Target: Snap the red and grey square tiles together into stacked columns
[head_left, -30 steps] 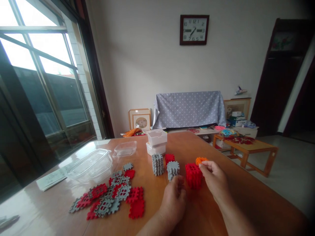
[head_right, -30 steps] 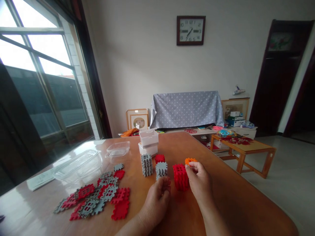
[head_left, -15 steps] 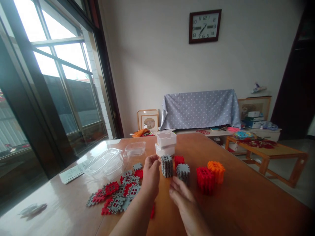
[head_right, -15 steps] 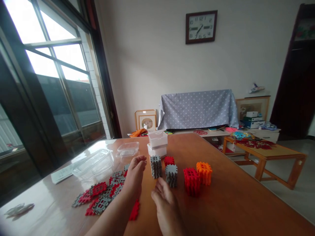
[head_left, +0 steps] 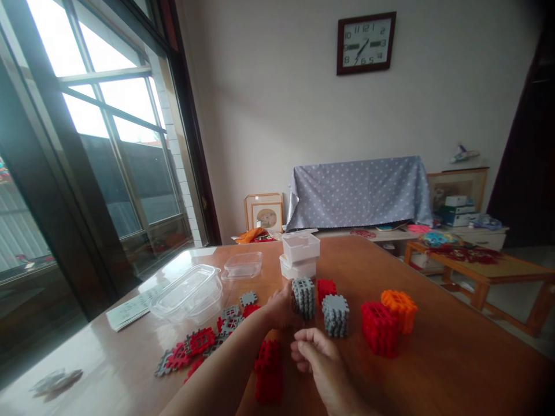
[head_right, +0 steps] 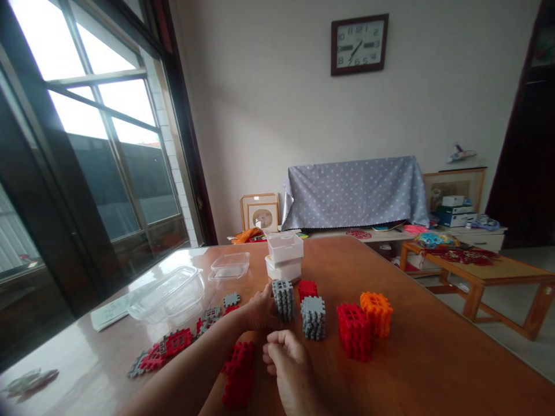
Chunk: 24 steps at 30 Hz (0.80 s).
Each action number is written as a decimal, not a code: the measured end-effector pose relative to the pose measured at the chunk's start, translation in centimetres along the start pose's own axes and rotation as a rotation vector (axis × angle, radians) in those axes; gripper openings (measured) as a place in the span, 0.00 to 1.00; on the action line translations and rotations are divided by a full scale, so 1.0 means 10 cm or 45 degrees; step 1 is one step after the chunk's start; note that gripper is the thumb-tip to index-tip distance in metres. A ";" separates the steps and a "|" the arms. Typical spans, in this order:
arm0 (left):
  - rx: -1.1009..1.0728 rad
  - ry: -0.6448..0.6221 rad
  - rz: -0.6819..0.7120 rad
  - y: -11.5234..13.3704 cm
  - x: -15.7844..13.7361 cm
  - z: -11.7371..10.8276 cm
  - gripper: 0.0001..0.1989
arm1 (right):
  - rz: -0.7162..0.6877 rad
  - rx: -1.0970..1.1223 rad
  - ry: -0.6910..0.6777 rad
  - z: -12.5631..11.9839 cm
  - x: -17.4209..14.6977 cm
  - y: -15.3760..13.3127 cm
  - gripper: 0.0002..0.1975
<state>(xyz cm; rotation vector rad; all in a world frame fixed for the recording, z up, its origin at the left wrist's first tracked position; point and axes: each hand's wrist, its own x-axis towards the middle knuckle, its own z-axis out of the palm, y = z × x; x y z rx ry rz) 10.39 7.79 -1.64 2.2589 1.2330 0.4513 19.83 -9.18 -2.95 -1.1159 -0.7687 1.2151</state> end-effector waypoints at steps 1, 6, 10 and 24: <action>0.036 -0.006 -0.010 0.00 0.03 0.01 0.59 | 0.008 -0.017 0.005 0.01 0.00 0.00 0.12; 0.033 -0.022 0.019 -0.05 0.13 0.06 0.60 | 0.022 -0.064 -0.030 0.02 0.00 -0.03 0.11; -0.061 0.002 0.035 -0.07 0.12 0.08 0.63 | 0.038 -0.078 -0.038 0.02 0.01 -0.02 0.12; 0.094 0.036 0.079 -0.11 0.10 0.11 0.50 | 0.059 -0.127 -0.066 0.02 0.00 -0.01 0.13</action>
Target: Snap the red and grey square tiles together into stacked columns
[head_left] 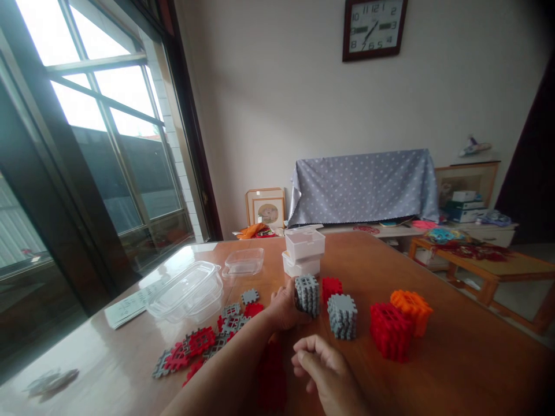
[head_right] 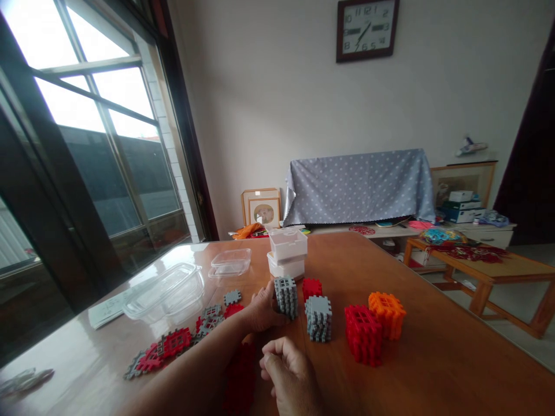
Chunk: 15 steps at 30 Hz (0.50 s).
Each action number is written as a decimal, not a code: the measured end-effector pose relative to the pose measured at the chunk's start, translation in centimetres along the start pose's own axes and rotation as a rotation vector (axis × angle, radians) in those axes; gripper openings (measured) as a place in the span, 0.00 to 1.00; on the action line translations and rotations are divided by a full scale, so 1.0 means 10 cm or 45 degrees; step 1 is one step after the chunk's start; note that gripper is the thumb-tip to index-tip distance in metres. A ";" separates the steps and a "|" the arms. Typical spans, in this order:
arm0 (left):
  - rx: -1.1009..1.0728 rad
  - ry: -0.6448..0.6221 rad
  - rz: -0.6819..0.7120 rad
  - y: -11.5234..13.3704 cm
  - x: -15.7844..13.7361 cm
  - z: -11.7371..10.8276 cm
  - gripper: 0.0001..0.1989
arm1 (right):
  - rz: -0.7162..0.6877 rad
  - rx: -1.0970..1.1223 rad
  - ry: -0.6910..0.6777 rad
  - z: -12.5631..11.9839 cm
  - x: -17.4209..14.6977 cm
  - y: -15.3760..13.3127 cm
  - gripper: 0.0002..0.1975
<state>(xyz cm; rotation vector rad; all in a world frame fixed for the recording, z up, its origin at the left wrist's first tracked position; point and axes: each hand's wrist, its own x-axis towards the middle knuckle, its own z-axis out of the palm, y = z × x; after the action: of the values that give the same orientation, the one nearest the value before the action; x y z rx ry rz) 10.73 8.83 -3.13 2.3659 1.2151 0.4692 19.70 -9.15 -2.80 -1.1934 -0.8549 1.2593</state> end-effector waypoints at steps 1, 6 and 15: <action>0.005 -0.007 -0.003 0.00 0.00 0.00 0.51 | 0.002 -0.004 0.003 0.00 0.00 0.00 0.14; 0.059 -0.019 -0.083 -0.05 -0.01 -0.08 0.55 | 0.040 -0.018 -0.007 -0.05 0.03 0.06 0.15; 0.202 0.021 -0.190 -0.43 -0.02 -0.37 0.51 | 0.003 -0.055 0.010 -0.03 0.07 0.28 0.18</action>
<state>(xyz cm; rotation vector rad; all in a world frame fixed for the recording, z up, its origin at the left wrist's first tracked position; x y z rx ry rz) 5.93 11.79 -2.28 2.3813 1.4736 0.3558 19.43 -8.73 -5.67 -1.2334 -0.8792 1.2430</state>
